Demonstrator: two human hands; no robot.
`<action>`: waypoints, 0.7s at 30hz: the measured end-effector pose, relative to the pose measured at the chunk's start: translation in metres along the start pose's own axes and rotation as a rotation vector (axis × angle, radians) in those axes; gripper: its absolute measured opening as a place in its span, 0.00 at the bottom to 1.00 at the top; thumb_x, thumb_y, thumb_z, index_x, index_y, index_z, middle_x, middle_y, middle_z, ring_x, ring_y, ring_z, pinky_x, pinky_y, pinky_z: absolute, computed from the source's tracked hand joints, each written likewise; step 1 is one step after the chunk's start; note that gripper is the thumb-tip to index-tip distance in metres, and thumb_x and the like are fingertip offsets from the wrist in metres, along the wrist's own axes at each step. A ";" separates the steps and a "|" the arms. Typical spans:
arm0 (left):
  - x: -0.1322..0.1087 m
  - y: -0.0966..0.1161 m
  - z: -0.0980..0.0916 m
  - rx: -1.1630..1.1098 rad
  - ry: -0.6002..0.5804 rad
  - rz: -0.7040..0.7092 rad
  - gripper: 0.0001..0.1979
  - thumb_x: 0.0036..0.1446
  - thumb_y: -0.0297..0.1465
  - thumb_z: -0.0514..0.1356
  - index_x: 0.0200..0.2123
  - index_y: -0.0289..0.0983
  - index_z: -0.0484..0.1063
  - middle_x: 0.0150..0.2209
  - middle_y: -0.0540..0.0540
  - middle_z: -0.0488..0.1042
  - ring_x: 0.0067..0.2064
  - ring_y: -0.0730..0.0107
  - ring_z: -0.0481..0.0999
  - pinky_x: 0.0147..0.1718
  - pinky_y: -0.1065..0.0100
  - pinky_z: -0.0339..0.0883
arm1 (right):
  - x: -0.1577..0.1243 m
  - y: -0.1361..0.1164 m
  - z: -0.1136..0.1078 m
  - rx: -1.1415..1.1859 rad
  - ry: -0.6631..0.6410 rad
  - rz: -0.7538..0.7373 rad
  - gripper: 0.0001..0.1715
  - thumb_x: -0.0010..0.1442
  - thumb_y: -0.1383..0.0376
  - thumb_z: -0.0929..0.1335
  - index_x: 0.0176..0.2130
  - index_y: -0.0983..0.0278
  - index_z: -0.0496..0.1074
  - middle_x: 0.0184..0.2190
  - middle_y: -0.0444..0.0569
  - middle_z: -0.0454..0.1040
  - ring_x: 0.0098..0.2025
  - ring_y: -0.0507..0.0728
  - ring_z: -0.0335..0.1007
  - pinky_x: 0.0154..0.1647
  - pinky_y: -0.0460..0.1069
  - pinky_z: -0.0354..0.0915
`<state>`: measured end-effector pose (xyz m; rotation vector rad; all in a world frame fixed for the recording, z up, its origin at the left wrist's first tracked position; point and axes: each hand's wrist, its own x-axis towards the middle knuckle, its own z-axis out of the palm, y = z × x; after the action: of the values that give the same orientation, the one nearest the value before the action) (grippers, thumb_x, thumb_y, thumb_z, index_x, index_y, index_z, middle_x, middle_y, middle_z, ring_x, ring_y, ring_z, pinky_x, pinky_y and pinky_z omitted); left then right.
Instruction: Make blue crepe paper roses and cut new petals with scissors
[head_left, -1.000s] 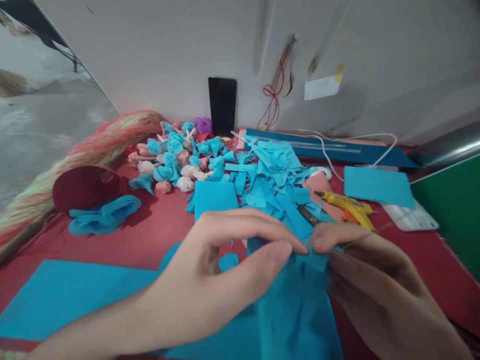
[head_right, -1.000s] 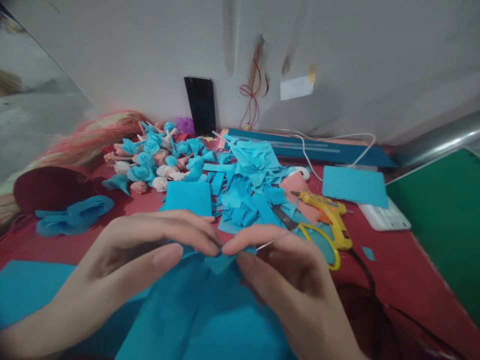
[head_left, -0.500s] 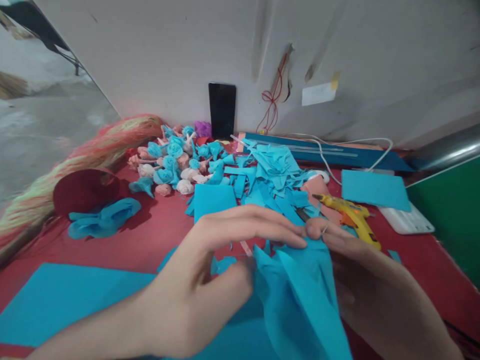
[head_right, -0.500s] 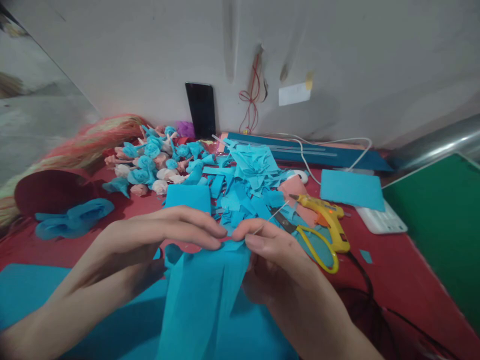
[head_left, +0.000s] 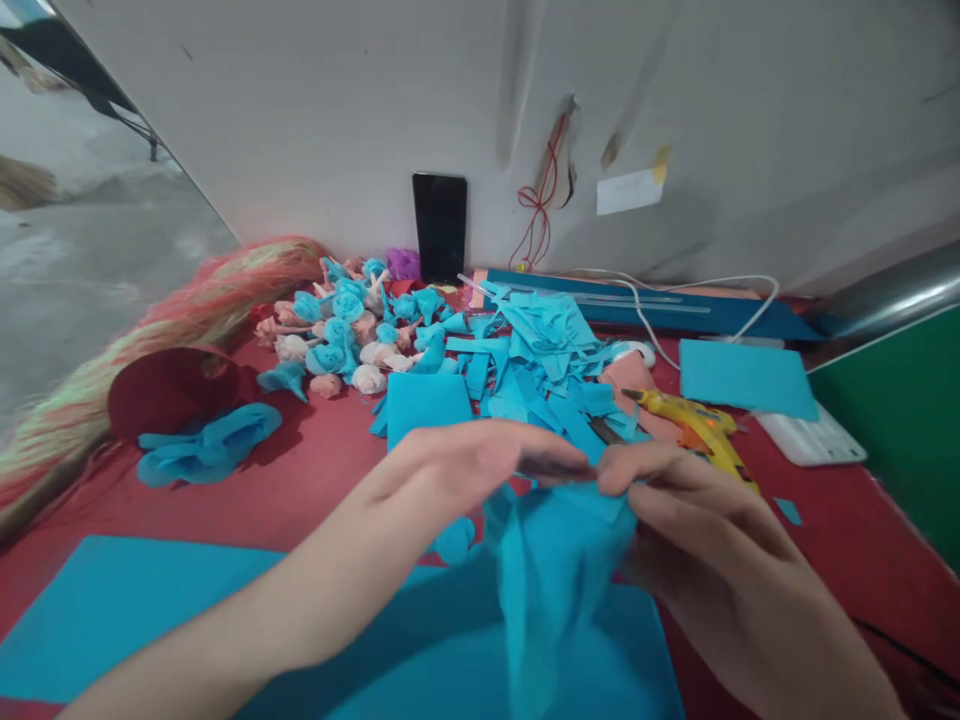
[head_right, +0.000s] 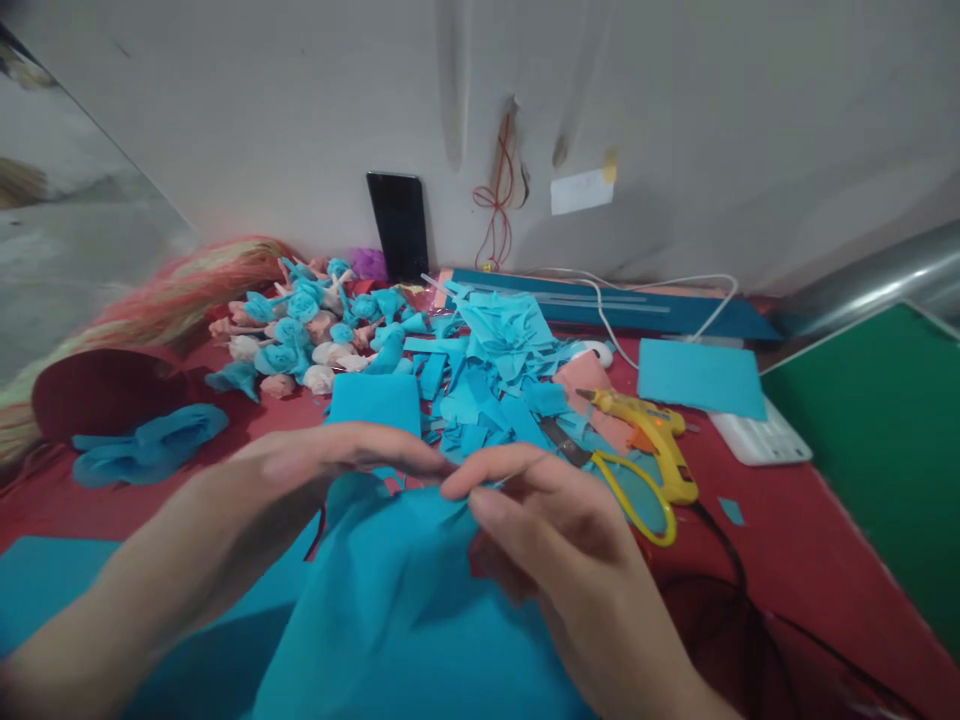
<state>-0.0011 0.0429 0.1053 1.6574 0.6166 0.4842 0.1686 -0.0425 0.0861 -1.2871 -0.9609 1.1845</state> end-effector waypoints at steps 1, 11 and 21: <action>0.001 0.003 0.002 0.012 0.019 -0.029 0.13 0.59 0.35 0.50 0.38 0.43 0.74 0.40 0.52 0.77 0.44 0.64 0.74 0.37 0.71 0.72 | -0.001 0.001 0.000 -0.001 -0.031 -0.008 0.06 0.53 0.59 0.67 0.28 0.55 0.74 0.17 0.41 0.65 0.15 0.46 0.51 0.12 0.41 0.53; 0.000 0.005 0.010 0.225 0.131 0.069 0.05 0.46 0.27 0.62 0.29 0.41 0.74 0.29 0.54 0.78 0.32 0.69 0.76 0.43 0.63 0.70 | -0.010 -0.006 0.007 -0.431 0.069 -0.342 0.10 0.53 0.67 0.67 0.34 0.50 0.73 0.28 0.40 0.73 0.24 0.50 0.68 0.19 0.41 0.64; -0.005 0.002 0.014 0.749 0.360 0.377 0.05 0.51 0.27 0.58 0.32 0.41 0.71 0.30 0.54 0.78 0.37 0.67 0.75 0.59 0.47 0.39 | -0.004 -0.003 0.009 -0.410 0.268 -0.320 0.07 0.48 0.55 0.69 0.27 0.54 0.74 0.18 0.44 0.71 0.22 0.58 0.70 0.13 0.47 0.65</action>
<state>0.0035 0.0291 0.1051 2.4462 0.8119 0.9133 0.1589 -0.0447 0.0907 -1.4976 -1.1926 0.5676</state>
